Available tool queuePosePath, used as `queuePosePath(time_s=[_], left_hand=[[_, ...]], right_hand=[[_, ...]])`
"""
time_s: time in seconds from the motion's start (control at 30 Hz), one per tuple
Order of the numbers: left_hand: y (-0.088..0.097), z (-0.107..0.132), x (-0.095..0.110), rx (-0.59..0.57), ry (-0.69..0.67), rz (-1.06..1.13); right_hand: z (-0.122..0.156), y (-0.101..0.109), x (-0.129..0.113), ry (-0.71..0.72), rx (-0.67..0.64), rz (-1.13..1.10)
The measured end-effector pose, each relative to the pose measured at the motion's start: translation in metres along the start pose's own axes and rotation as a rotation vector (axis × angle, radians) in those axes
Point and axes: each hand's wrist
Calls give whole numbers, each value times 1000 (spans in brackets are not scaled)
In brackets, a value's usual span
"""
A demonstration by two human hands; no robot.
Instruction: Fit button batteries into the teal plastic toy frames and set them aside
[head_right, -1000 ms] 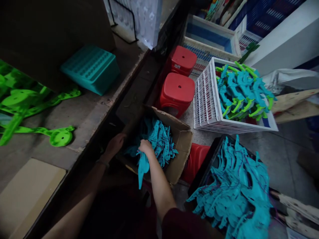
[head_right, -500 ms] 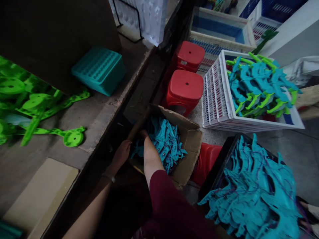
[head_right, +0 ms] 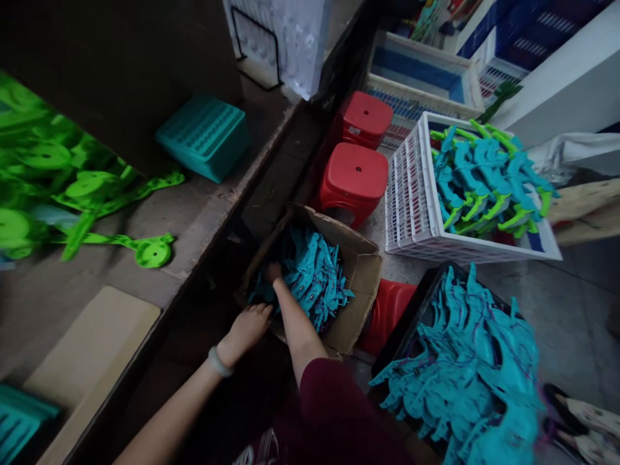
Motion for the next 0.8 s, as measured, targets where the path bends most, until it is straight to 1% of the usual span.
queuePosePath(time_s=[0.07, 0.1, 0.17, 0.23, 0.27, 0.3, 0.33, 0.37, 0.4, 0.43, 0.47, 0.5, 0.53, 0.57, 0.6, 0.63, 0.67, 0.7, 0.73, 0.8], left_hand=[[5, 31, 10, 45, -26, 8], [6, 52, 13, 71, -29, 19], [7, 104, 14, 128, -35, 73], [6, 171, 16, 208, -70, 194], [6, 207, 19, 248, -77, 273], [6, 245, 25, 291, -54, 360], [7, 283, 31, 327, -16, 439], [8, 322, 36, 366, 57, 500], [9, 362, 40, 492, 213, 529], [8, 404, 42, 704, 378, 503], [4, 447, 43, 944, 628, 449], [-4, 492, 41, 1190, 924, 350], [-15, 535, 39, 1368, 1216, 230], [-28, 576, 36, 1470, 1443, 106], [-42, 612, 30, 1488, 1589, 19], [-56, 644, 22, 1443, 1695, -5], [-68, 670, 12, 1353, 1783, 45], [-78, 692, -2, 1244, 1840, 159], [-86, 709, -16, 1148, 1860, 292], [-96, 732, -46, 1042, 1834, 498]], right_hand=[[11, 11, -10, 18, 113, 79], [18, 18, -16, 35, 164, 115], [41, 30, -32, 96, 251, 178], [80, 36, -51, 199, 308, 223], [105, 36, -60, 266, 325, 233], [131, 33, -69, 343, 328, 233], [159, 28, -78, 432, 311, 223], [188, 20, -85, 557, 305, 186], [217, 10, -93, 767, 298, 83], [247, -3, -100, 925, 209, -21], [280, -19, -106, 1021, 15, -59], [315, -36, -111, 1125, -257, -57], [352, -56, -115, 1179, -549, -29], [391, -77, -116, 1180, -851, 21], [429, -101, -116, 1124, -1142, 83], [464, -128, -115, 991, -1379, 144], [497, -158, -112, 804, -1571, 197], [526, -189, -108, 581, -1668, 250], [550, -221, -104, 429, -1637, 298], [588, -281, -94, 410, -1611, 340]])
Point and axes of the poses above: each hand's wrist, its own z-axis away from the middle knuckle, its own y-axis out of the back of the hand, x = y × z, and after that the axes turned 6 degrees about -x, right-handed
